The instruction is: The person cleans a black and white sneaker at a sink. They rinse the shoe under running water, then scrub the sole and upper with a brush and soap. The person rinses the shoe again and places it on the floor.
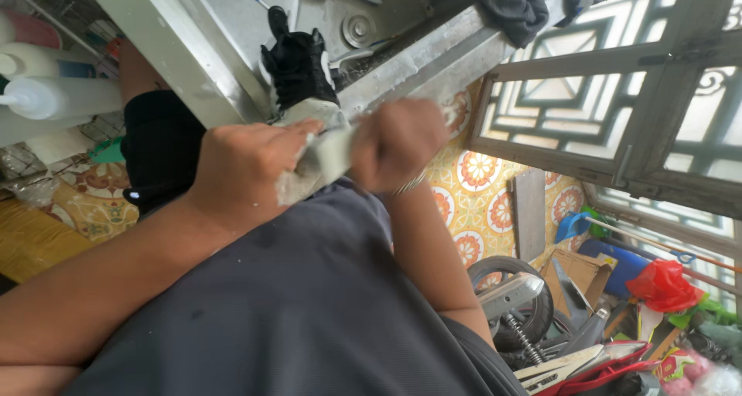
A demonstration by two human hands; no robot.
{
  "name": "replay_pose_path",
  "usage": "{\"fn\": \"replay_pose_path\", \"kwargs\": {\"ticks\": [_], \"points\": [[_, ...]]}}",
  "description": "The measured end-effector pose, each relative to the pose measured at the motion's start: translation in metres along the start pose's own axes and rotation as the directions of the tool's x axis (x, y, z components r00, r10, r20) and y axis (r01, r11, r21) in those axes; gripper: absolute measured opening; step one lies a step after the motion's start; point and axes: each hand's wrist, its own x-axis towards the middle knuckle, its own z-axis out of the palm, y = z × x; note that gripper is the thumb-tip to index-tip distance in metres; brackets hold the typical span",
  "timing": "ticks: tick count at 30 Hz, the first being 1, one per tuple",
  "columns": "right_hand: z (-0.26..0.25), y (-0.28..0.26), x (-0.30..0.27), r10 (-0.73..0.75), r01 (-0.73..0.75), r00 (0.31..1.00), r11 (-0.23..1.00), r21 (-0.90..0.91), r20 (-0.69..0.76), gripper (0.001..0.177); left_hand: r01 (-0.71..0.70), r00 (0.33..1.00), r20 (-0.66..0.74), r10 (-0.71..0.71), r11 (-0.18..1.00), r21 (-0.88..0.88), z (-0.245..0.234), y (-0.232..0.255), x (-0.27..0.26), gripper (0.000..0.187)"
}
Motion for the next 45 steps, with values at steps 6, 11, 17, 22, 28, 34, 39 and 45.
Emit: {"fn": "replay_pose_path", "kwargs": {"ticks": [6, 11, 17, 22, 28, 34, 39, 45], "points": [[0.003, 0.013, 0.006, 0.093, -0.093, 0.996, 0.995, 0.04, 0.0, 0.01, 0.044, 0.999, 0.022, -0.043, 0.999, -0.015, -0.011, 0.002, -0.006, 0.051], [0.009, -0.012, -0.003, -0.031, 0.034, 0.999, 0.992, 0.119, -0.029, 0.011, 0.045, 0.999, 0.018, -0.045, 0.999, 0.001, -0.005, -0.002, -0.012, 0.046], [0.016, 0.005, -0.003, 0.251, -0.252, 0.968, 0.964, 0.083, 0.029, 0.013, 0.062, 0.998, -0.008, -0.063, 0.998, -0.012, -0.014, -0.003, -0.015, 0.039], [0.021, -0.007, -0.008, 0.011, 0.0, 0.998, 0.986, 0.168, -0.065, 0.014, 0.072, 0.997, 0.016, -0.073, 0.997, 0.022, -0.014, -0.005, -0.022, 0.041], [0.024, -0.006, 0.0, 0.078, -0.079, 0.997, 0.997, 0.024, 0.014, 0.007, 0.097, 0.995, 0.021, -0.099, 0.992, 0.085, -0.016, -0.002, -0.025, 0.04], [0.034, 0.005, 0.003, 0.229, -0.243, 0.963, 0.966, 0.089, 0.138, 0.02, 0.121, 0.993, -0.015, -0.121, 0.993, 0.01, -0.025, -0.003, -0.033, 0.038], [0.03, -0.015, -0.003, -0.02, -0.001, 0.995, 0.978, 0.211, 0.096, 0.009, 0.152, 0.988, 0.016, -0.152, 0.988, 0.0, -0.023, -0.004, -0.038, 0.036], [0.038, 0.003, 0.009, 0.102, -0.115, 0.989, 0.986, 0.122, 0.104, 0.019, 0.149, 0.989, 0.016, -0.15, 0.988, 0.038, -0.025, -0.005, -0.041, 0.034]]}}
